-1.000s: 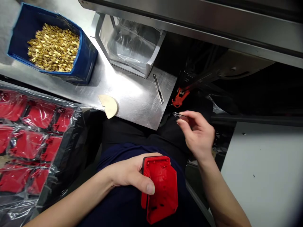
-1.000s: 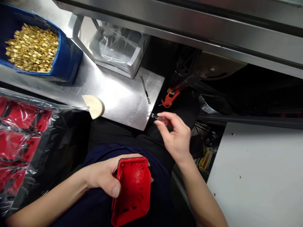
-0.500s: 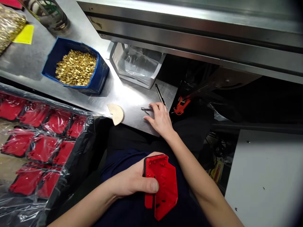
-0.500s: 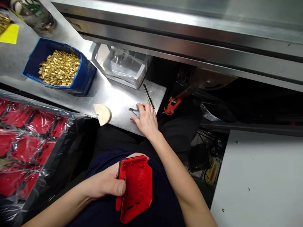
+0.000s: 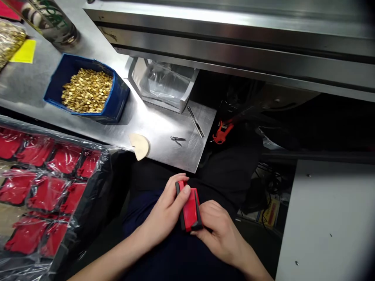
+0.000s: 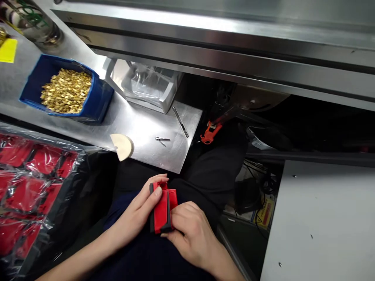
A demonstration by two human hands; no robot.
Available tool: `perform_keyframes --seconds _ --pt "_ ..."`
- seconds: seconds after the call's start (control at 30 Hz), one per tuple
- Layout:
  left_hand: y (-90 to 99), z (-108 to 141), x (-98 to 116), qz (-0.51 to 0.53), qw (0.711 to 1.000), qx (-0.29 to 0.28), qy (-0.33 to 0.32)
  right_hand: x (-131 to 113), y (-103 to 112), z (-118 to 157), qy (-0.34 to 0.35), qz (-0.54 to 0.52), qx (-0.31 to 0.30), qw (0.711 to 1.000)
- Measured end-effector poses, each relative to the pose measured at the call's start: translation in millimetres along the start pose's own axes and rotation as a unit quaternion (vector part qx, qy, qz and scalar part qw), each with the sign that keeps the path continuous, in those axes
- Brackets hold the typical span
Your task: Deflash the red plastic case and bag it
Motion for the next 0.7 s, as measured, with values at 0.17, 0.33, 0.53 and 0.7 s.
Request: perform_keyframes --seconds 0.17,0.33,0.53,0.7 --pt "0.1 -16.3 4.3 0.063 0.998 -0.007 -0.017 8.4 -2.9 1.0 0.01 0.004 0.019 1.0" --pt "-4.6 -31.7 -2.8 0.071 0.997 0.024 0.01 10.9 -3.8 3.2 0.014 0.003 0.012 1.0" --pt "-7.0 -31.3 -9.4 0.054 0.996 -0.05 -0.058 18.9 -2.0 -1.7 -0.136 -0.134 0.067 0.979" --pt "-4.7 -17.0 -10.5 0.002 0.98 -0.169 -0.109 16.1 -1.6 -4.6 -0.179 -0.183 0.069 0.964"
Point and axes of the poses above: each hand's wrist, its own z-axis away from the middle knuckle, its own y-axis out of the back of the hand, x = y × z, the point moved 4 cm from there along -z, towards the middle knuckle, and after that the axes turned 6 degrees about x, right-handed, at the moved point
